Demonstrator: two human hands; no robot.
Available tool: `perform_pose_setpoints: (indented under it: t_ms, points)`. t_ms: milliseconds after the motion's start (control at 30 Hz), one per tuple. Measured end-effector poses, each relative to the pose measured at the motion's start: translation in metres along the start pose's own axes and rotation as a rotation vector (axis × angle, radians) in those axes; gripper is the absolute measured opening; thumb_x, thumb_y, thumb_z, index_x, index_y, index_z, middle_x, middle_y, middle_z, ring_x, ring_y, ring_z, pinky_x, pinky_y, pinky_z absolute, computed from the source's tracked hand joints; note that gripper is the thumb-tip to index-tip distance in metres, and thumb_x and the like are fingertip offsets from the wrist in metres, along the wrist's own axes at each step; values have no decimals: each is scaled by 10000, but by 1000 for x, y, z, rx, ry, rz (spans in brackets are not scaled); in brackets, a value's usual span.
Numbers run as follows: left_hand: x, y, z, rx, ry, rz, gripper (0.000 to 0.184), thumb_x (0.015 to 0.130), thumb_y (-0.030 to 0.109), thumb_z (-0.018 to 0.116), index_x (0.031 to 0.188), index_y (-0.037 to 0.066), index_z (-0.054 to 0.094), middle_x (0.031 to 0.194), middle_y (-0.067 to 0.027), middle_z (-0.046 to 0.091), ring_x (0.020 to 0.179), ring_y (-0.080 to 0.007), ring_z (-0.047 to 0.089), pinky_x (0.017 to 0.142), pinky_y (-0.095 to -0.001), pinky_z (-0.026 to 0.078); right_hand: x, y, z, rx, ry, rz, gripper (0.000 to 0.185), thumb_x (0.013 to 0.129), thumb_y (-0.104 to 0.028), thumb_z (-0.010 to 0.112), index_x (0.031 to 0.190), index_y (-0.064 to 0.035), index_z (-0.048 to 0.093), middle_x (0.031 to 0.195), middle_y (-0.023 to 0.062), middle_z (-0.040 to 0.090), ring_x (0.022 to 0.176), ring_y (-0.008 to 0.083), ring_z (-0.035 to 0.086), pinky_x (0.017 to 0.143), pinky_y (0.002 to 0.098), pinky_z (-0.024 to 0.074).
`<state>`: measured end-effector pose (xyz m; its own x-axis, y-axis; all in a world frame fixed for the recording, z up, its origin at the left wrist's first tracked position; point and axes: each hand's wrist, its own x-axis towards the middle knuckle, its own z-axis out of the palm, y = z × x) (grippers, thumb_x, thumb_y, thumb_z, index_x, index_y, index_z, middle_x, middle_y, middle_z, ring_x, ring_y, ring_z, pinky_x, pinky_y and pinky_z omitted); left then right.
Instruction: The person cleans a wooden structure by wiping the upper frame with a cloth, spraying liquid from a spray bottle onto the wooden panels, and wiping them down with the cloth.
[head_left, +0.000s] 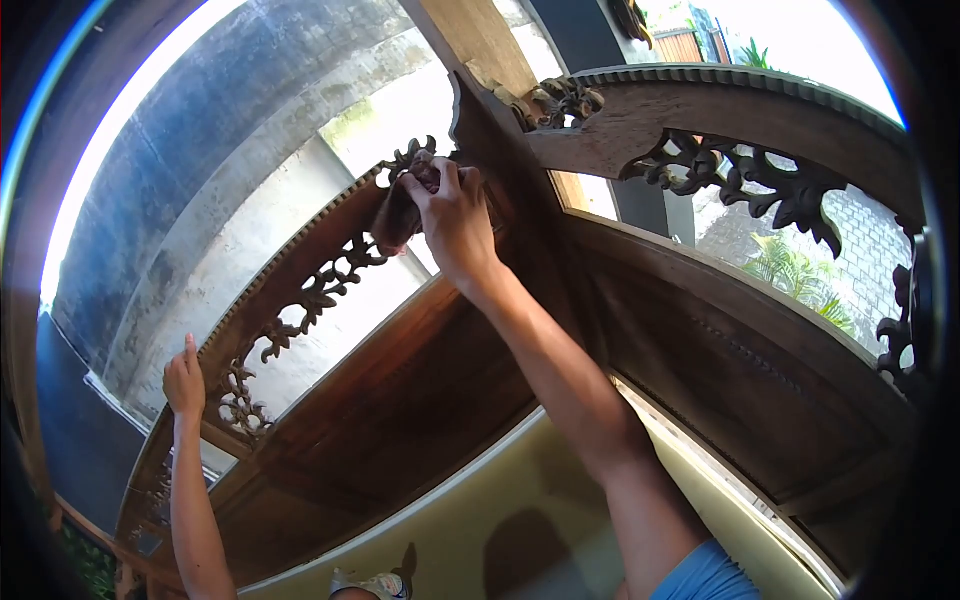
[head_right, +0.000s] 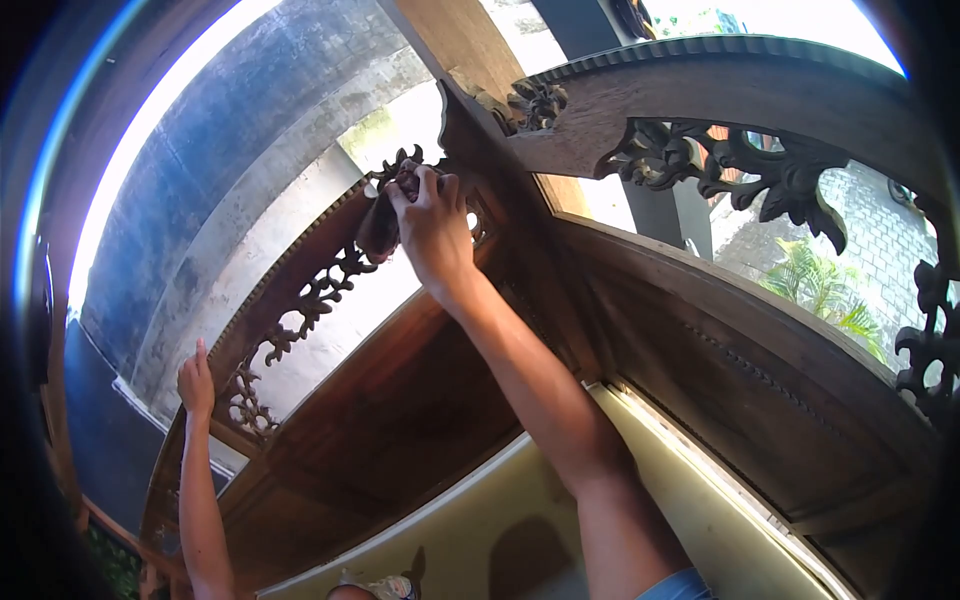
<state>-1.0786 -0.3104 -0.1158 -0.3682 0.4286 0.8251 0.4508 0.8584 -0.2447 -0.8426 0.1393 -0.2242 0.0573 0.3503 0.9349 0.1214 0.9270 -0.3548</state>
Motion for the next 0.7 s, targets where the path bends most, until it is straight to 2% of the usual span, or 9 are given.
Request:
perform_pose_setpoints:
  t_ms: [67, 133, 200, 267, 333, 433, 500, 600, 700]
  points:
    - [2, -10, 5, -4, 35, 26, 681, 1087, 496, 350, 967, -51, 738, 933, -300, 691, 924, -500, 634, 820, -582, 467, 4, 29, -10, 30, -95, -106, 352, 909, -127, 637, 1246, -168, 730, 1315, 93, 597, 1191, 339, 540, 986, 456, 490]
    - [5, -27, 13, 126, -131, 48, 408, 1106, 287, 361, 1409, 116, 576, 1015, -237, 692, 927, -452, 638, 785, -546, 481, 10, 53, -19, -107, -98, -114, 379, 906, -126, 642, 1264, -216, 725, 1329, 75, 613, 1227, 313, 542, 1023, 439, 467]
    - [4, -12, 4, 103, -141, 9, 422, 1107, 318, 359, 1372, 104, 609, 1015, -239, 694, 938, -453, 639, 791, -550, 478, 16, 78, -18, -106, 1, -95, 398, 890, -127, 655, 1277, -199, 717, 1329, 73, 608, 1224, 309, 543, 1016, 445, 469]
    - [1, 3, -4, 7, -24, -24, 671, 1088, 489, 347, 970, -39, 745, 936, -292, 699, 920, -498, 636, 834, -576, 472, 12, 73, -11, -121, 13, -119, 428, 885, -100, 642, 1303, -171, 699, 1354, 91, 585, 1199, 339, 546, 1003, 435, 475]
    - [1, 4, -7, -4, -24, -36, 668, 1088, 489, 347, 972, -34, 747, 955, -288, 703, 936, -491, 637, 842, -573, 473, 1, 48, -2, -74, -3, 126, 437, 879, -66, 623, 1306, -143, 682, 1346, 147, 567, 1185, 386, 538, 984, 431, 492]
    - [-1, 4, -2, -13, -22, -32, 657, 1089, 486, 347, 986, -26, 745, 987, -279, 708, 963, -477, 637, 857, -567, 474, -23, 3, 12, 141, 12, 94, 475, 848, -1, 616, 1316, -79, 620, 1316, 263, 485, 1168, 471, 490, 996, 504, 499]
    - [1, -5, 1, 0, -19, -27, 649, 1089, 484, 348, 999, -24, 742, 1001, -274, 709, 974, -471, 636, 865, -565, 473, -41, -31, 7, 300, -110, 155, 514, 844, -8, 619, 1349, -107, 596, 1392, 242, 431, 1213, 465, 474, 1019, 501, 495]
    - [-2, -9, 6, 74, -12, 27, 629, 1089, 476, 356, 1028, -27, 729, 993, -273, 705, 962, -470, 635, 860, -568, 470, -73, -47, 16, 291, -185, -176, 550, 856, -36, 646, 1394, -139, 596, 1431, 201, 431, 1263, 434, 465, 1045, 469, 499]
    - [0, -8, 3, 60, -9, 18, 618, 1088, 470, 366, 1020, -22, 733, 976, -274, 705, 955, -469, 634, 856, -566, 470, -50, -22, 7, 394, -191, -200, 506, 877, -61, 644, 1378, -119, 602, 1409, 180, 478, 1288, 393, 471, 1042, 409, 508]
